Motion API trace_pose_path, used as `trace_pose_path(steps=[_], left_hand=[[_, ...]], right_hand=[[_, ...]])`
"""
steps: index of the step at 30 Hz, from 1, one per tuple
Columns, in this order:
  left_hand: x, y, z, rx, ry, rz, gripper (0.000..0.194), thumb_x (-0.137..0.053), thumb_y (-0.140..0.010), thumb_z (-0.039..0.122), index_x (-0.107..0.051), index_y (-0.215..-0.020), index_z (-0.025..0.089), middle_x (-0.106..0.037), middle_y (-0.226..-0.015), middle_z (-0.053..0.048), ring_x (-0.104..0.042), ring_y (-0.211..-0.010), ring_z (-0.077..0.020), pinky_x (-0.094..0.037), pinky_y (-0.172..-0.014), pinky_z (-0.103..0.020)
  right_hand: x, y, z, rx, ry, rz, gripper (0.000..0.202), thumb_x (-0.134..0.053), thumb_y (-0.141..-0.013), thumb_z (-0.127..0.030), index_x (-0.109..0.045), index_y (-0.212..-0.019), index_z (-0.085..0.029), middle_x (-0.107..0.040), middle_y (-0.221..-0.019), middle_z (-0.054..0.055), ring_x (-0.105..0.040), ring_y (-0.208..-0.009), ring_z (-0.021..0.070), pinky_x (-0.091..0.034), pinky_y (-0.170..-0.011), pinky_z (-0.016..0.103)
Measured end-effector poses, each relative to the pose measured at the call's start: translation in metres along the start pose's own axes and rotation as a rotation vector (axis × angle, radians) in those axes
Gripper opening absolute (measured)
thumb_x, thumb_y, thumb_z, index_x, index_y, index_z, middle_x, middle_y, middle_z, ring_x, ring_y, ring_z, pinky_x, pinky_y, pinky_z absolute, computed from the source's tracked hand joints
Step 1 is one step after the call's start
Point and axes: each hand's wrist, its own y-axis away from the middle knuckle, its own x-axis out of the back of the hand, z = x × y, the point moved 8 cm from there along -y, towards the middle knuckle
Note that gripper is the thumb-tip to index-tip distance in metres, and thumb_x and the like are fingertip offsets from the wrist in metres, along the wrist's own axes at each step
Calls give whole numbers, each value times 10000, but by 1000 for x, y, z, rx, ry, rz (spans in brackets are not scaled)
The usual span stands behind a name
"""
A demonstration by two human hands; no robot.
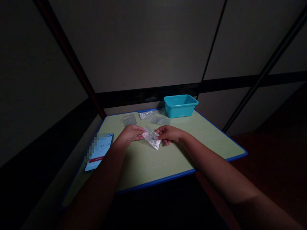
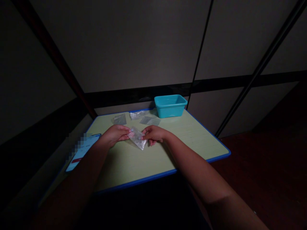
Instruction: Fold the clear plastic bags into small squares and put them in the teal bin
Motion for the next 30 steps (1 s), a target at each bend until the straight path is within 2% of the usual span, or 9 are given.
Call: trace_pose_path(steps=[4, 7, 11, 18, 26, 30], left_hand=[[1, -3, 1, -14, -39, 7, 67, -671, -645, 73, -610, -646, 102, -643, -583, -37, -617, -538, -113, -511, -586, -216], [1, -5, 2, -37, -70, 13, 78, -666, -638, 75, -598, -641, 113, -635, -565, -20, -608, -530, -103, -499, -573, -206], [5, -7, 5, -75, -121, 30, 78, -657, -625, 93, -585, -620, 124, -607, -517, -1, -581, -490, -97, -478, -546, -212], [17, -13, 12, -203, -211, 94, 34, -644, -591, 156, -620, -600, 133, -556, -484, 33, -483, -452, -80, -362, -469, -193], [28, -19, 13, -260, -214, 152, 90, -653, -555, 215, -611, -589, 143, -563, -531, 28, -494, -504, -96, -369, -514, -213], [29, -24, 10, -269, -205, 150, 123, -656, -534, 243, -595, -581, 146, -563, -533, 25, -499, -506, -101, -385, -525, -222]], right_hand=[[-1, -3, 2, 25, 29, -44, 336, -744, -603, -327, -563, -800, -125, -552, -439, -60, -456, -297, 51, -329, -290, 122], [0, -4, 2, 43, 50, -27, 272, -717, -638, -328, -547, -713, -128, -515, -399, -68, -437, -289, 48, -307, -286, 130], [6, -2, 0, 48, 94, 63, 235, -660, -708, -325, -527, -655, -139, -468, -353, -73, -408, -276, 46, -280, -281, 136], [16, -3, -4, 81, 163, 227, 263, -597, -770, -339, -511, -612, -148, -426, -307, -71, -348, -256, 46, -243, -279, 150], [13, -4, -6, 128, 195, 167, 228, -559, -773, -303, -521, -615, -143, -408, -310, -78, -316, -260, 42, -222, -289, 157], [14, -5, -6, 161, 185, 183, 236, -562, -765, -308, -519, -605, -140, -380, -305, -87, -292, -263, 37, -194, -289, 161]])
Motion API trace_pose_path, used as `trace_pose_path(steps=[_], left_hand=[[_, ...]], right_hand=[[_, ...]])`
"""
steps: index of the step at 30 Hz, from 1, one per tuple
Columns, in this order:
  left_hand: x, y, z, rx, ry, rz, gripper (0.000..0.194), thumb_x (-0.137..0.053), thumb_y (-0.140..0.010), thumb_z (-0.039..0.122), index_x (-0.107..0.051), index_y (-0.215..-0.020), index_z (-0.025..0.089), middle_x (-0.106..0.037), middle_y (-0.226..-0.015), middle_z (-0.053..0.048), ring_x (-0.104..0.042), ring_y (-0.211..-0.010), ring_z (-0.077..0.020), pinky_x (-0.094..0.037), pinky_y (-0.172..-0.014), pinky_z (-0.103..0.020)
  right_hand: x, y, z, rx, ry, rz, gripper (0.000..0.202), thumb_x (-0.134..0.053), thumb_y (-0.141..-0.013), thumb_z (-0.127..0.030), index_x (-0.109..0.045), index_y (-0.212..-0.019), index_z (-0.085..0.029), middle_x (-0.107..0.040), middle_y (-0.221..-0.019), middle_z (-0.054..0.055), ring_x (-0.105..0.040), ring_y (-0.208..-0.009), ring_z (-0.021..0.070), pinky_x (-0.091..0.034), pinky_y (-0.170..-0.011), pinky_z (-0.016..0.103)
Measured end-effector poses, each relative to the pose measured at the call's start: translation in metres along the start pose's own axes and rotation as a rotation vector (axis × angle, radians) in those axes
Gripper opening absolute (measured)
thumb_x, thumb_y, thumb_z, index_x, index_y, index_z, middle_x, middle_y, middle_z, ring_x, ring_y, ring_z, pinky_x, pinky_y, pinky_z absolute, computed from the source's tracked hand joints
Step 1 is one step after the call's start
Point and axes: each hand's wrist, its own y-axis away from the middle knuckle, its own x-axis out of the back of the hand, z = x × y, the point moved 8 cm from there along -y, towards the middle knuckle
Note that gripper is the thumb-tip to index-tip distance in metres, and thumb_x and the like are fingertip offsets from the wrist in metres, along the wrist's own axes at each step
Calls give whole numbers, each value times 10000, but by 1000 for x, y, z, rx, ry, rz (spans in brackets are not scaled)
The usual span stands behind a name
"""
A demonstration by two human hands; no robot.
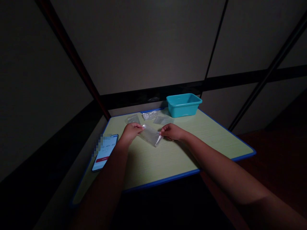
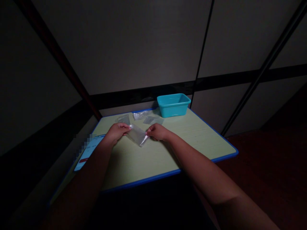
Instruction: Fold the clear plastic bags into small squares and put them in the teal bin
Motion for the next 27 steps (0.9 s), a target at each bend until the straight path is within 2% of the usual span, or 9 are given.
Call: trace_pose_path(steps=[6, 8, 11, 15, 21, 27], left_hand=[[-1, -5, -3, -14, -6, 5, 170, -682, -498, 278, -588, -556, 150, -558, -529, 22, -495, -506, -107, -375, -522, -229], [0, -5, -4, -18, -8, 19, 176, -682, -495, 283, -593, -570, 151, -563, -541, 19, -499, -519, -110, -374, -526, -229], [3, -6, -5, -20, -9, 40, 192, -677, -496, 299, -584, -583, 156, -561, -547, 20, -501, -527, -114, -371, -523, -227], [4, -7, -6, -15, -22, 38, 208, -670, -501, 323, -571, -581, 159, -548, -528, 25, -496, -511, -116, -371, -514, -231], [3, -7, -4, -35, -53, 36, 138, -633, -540, 281, -573, -581, 164, -541, -517, 33, -494, -514, -114, -378, -523, -228], [-3, -5, -3, -69, -80, 3, 73, -621, -557, 222, -609, -583, 155, -564, -520, 21, -509, -530, -122, -368, -524, -226]], right_hand=[[-2, -2, -3, -3, 24, 71, 242, -527, -800, -318, -514, -634, -141, -394, -332, -82, -314, -263, 39, -207, -278, 157], [-2, -3, -6, 11, 2, 109, 207, -496, -821, -301, -535, -706, -134, -425, -361, -77, -351, -267, 49, -231, -275, 158], [-6, -3, -8, 27, -48, 95, 158, -526, -801, -243, -554, -889, -115, -457, -398, -84, -359, -261, 51, -248, -268, 159], [-12, -4, -6, 30, -146, 42, 318, -612, -730, -197, -505, -1015, -108, -529, -490, -74, -390, -267, 45, -287, -277, 158], [-16, -4, -2, 18, -150, -13, 363, -621, -724, -203, -478, -1043, -105, -522, -451, -74, -442, -286, 76, -331, -293, 167], [-7, -1, -1, -19, 25, 31, 268, -582, -767, -249, -525, -991, -114, -504, -438, -67, -390, -266, 54, -265, -274, 154]])
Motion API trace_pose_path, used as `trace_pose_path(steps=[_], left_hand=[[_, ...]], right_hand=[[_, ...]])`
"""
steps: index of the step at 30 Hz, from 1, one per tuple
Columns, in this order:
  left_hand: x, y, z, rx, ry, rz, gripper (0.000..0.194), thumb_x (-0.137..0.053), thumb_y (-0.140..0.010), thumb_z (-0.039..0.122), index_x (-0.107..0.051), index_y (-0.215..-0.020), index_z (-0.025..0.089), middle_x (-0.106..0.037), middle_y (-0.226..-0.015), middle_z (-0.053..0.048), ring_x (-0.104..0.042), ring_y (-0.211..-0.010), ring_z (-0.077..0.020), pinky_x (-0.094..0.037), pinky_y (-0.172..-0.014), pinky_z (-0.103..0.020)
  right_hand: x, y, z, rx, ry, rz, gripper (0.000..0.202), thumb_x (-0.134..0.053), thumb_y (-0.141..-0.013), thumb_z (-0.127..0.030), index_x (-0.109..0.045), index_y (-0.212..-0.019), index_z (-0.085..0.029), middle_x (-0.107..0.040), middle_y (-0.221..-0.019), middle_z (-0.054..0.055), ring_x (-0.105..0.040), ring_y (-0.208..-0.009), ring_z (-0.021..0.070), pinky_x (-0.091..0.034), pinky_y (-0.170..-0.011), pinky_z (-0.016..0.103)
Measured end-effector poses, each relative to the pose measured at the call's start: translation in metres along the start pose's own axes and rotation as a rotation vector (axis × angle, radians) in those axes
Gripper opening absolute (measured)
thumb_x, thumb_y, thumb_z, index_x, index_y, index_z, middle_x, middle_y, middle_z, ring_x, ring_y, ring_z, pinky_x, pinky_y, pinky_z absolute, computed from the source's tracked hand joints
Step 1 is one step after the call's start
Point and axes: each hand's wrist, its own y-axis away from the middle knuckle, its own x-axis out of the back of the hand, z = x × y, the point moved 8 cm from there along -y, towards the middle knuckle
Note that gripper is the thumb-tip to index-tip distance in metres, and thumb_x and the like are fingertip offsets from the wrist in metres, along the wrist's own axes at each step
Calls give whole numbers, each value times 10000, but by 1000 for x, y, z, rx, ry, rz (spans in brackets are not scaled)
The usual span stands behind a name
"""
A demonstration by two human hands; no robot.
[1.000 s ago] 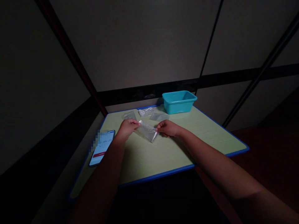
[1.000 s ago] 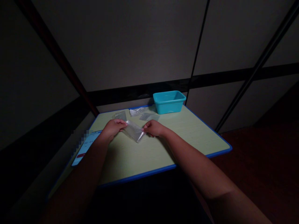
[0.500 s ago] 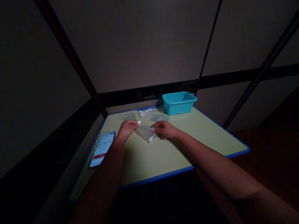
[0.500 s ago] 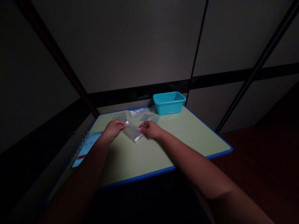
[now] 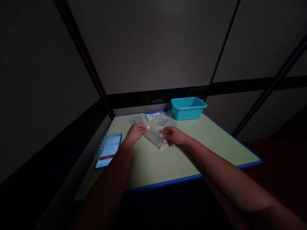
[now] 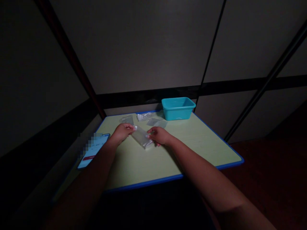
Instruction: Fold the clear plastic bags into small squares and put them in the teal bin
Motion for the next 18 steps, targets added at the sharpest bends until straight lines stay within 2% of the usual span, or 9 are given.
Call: trace_pose_path(steps=[9, 13, 18], left_hand=[[-17, 4, 2, -15, 1, -92, 57, -599, -590, 202, -602, -594, 145, -579, -542, 10, -522, -509, -117, -410, -510, -228], [-16, 6, 4, -16, -38, -83, 29, -606, -582, 173, -605, -575, 144, -567, -516, 14, -509, -498, -115, -388, -492, -218], [-10, 7, 7, -9, -75, -55, 57, -622, -605, 194, -601, -576, 150, -555, -508, 20, -496, -467, -112, -374, -474, -220]], right_hand=[[12, -7, 4, 78, 104, 116, 245, -616, -708, -285, -571, -878, -114, -469, -459, -63, -374, -366, 49, -258, -366, 166], [15, -8, 5, 81, 87, 136, 258, -629, -673, -261, -576, -874, -108, -484, -480, -50, -385, -392, 62, -260, -387, 181], [12, -10, 4, 127, 8, 86, 267, -609, -651, -229, -554, -883, -110, -452, -498, -66, -377, -420, 58, -269, -408, 179]])
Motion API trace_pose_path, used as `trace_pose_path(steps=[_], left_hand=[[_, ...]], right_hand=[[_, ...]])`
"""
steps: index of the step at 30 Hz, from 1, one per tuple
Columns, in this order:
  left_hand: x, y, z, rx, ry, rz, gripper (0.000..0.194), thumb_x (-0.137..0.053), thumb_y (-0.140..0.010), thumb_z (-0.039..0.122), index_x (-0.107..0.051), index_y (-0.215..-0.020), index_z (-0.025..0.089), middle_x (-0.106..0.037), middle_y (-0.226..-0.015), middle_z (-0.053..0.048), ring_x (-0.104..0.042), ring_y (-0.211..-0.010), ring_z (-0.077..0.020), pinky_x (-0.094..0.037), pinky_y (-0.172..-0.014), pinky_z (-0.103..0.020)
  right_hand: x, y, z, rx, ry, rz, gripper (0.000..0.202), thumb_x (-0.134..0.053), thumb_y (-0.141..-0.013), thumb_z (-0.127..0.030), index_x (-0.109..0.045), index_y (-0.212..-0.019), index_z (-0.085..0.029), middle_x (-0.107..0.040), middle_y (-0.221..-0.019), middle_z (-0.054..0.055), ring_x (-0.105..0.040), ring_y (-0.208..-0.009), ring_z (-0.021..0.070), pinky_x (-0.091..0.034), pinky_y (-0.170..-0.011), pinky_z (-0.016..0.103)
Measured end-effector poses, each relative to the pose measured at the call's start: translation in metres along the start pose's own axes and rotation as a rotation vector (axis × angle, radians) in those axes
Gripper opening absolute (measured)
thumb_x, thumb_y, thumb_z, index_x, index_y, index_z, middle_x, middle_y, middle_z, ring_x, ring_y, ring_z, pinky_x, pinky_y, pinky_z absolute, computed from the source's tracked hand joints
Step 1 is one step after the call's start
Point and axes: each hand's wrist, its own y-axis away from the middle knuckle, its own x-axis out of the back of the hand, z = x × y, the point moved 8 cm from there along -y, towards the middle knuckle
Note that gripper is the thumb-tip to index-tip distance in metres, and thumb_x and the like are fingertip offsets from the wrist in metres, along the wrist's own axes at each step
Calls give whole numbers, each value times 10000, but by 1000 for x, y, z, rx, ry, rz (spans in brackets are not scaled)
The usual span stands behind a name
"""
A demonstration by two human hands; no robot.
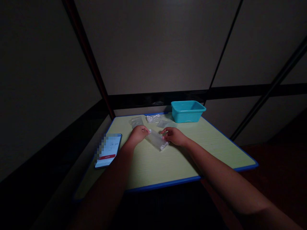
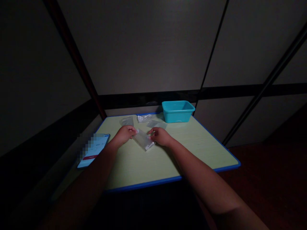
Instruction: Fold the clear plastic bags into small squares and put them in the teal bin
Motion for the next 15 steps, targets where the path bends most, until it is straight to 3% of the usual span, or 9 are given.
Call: trace_pose_path(steps=[15], left_hand=[[-5, -1, -4, -5, -61, -23, 74, -597, -623, 208, -587, -570, 158, -553, -474, 14, -508, -467, -124, -379, -491, -227]], right_hand=[[-5, 7, -11, 38, 122, -31, 303, -571, -725, -299, -515, -965, -122, -437, -517, -68, -357, -433, 62, -260, -408, 179]])
